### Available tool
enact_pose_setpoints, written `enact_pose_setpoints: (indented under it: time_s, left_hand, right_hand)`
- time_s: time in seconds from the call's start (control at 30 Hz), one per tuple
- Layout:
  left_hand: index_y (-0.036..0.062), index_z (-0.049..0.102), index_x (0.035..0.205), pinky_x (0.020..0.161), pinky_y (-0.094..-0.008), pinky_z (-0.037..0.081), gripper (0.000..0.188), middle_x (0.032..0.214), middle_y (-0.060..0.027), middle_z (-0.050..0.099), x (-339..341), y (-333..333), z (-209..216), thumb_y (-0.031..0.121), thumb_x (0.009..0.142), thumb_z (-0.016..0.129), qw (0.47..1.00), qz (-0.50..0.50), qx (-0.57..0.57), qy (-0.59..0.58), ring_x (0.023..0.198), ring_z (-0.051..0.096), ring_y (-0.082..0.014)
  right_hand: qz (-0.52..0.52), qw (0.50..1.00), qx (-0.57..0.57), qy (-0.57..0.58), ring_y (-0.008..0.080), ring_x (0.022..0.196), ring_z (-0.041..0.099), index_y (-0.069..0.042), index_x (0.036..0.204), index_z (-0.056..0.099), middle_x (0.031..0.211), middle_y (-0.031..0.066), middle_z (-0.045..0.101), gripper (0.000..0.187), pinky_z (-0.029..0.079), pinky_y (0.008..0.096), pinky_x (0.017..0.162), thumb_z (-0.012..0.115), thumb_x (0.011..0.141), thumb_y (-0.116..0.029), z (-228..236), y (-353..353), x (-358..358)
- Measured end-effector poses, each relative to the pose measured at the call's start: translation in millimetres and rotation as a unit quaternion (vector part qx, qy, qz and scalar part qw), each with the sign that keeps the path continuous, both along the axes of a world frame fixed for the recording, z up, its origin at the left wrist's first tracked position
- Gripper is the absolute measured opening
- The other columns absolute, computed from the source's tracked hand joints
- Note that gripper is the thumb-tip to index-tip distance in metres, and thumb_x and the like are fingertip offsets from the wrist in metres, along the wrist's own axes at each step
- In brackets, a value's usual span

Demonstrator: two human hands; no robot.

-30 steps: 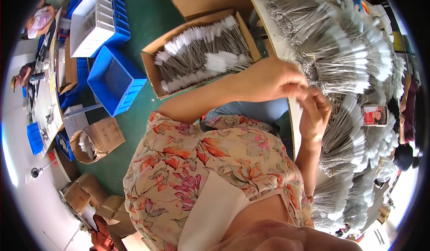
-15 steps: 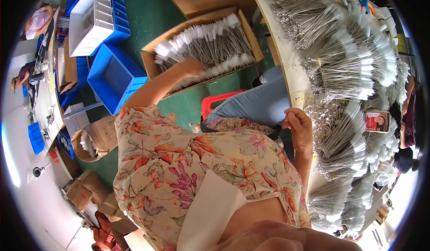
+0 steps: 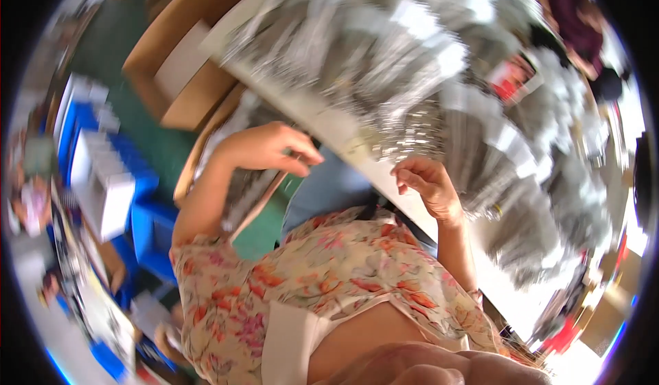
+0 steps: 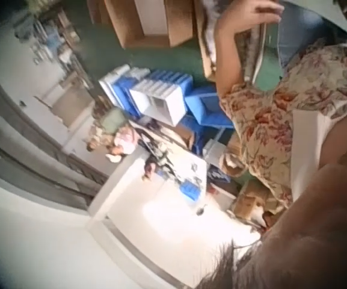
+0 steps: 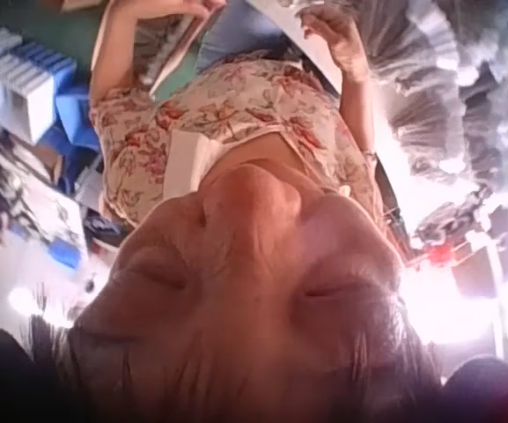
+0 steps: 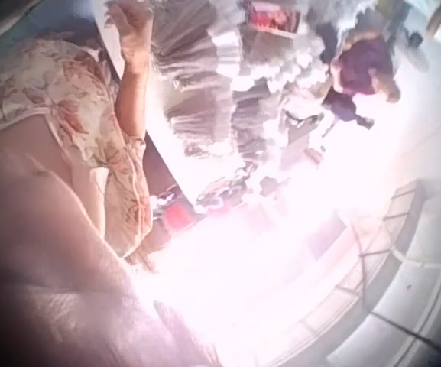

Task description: Assembling and sorting bundles of industrial swabs at a workshop workbench.

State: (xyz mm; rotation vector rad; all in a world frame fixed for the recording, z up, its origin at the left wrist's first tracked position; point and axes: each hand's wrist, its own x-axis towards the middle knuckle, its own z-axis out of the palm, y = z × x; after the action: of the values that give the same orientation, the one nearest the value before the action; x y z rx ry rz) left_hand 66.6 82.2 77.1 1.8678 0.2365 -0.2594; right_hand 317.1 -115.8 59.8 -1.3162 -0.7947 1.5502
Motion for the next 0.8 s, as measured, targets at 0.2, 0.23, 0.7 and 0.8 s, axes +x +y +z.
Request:
enact_pose_setpoints:
  time_s: [0.2,0.23,0.7,0.8]
  left_hand:
    - [-0.0011,0.060,0.100,0.074,-0.0256,0.048,0.021,0.086,-0.0072,0.064,105,91,83,0.014,0.087,0.054,0.979,0.157,0.025,-0.131,0.081,0.061,-0.0123]
    - [-0.0012,0.059,0.102,0.072,-0.0248,0.048,0.023,0.087,-0.0064,0.063,134,114,81,0.015,0.088,0.052,0.969,0.192,0.076,-0.134,0.079,0.060,-0.0131]
    - [0.0015,0.060,0.073,0.038,-0.0229,0.039,0.023,0.061,-0.0033,0.060,272,227,-12,0.023,0.078,0.066,0.904,0.356,0.237,-0.006,0.048,0.052,-0.0073]
    - [0.0036,0.058,0.073,0.042,-0.0203,0.040,0.021,0.066,-0.0027,0.061,260,213,3,0.022,0.081,0.063,0.894,0.379,0.237,-0.015,0.053,0.055,-0.0072]
  right_hand:
    - [-0.152,0.984,0.055,-0.071,0.0075,0.066,0.054,0.000,0.093,0.062,0.081,0.0046,0.063,0.014,0.046,0.0212,0.062,0.060,0.083,-0.010,65,-55,67]
    - [-0.186,0.977,0.059,-0.088,0.0075,0.066,0.054,0.000,0.093,0.062,0.081,0.0044,0.063,0.014,0.045,0.0211,0.062,0.061,0.083,-0.010,72,-67,80]
    - [-0.336,0.835,-0.016,-0.435,0.0068,0.058,0.058,0.001,0.087,0.065,0.069,0.0038,0.063,0.019,0.049,0.0209,0.053,0.060,0.081,-0.017,83,-66,295]
    - [-0.304,0.836,-0.028,-0.455,0.0104,0.060,0.061,0.000,0.084,0.065,0.071,0.0071,0.064,0.022,0.050,0.0231,0.055,0.062,0.079,-0.022,62,-27,332]
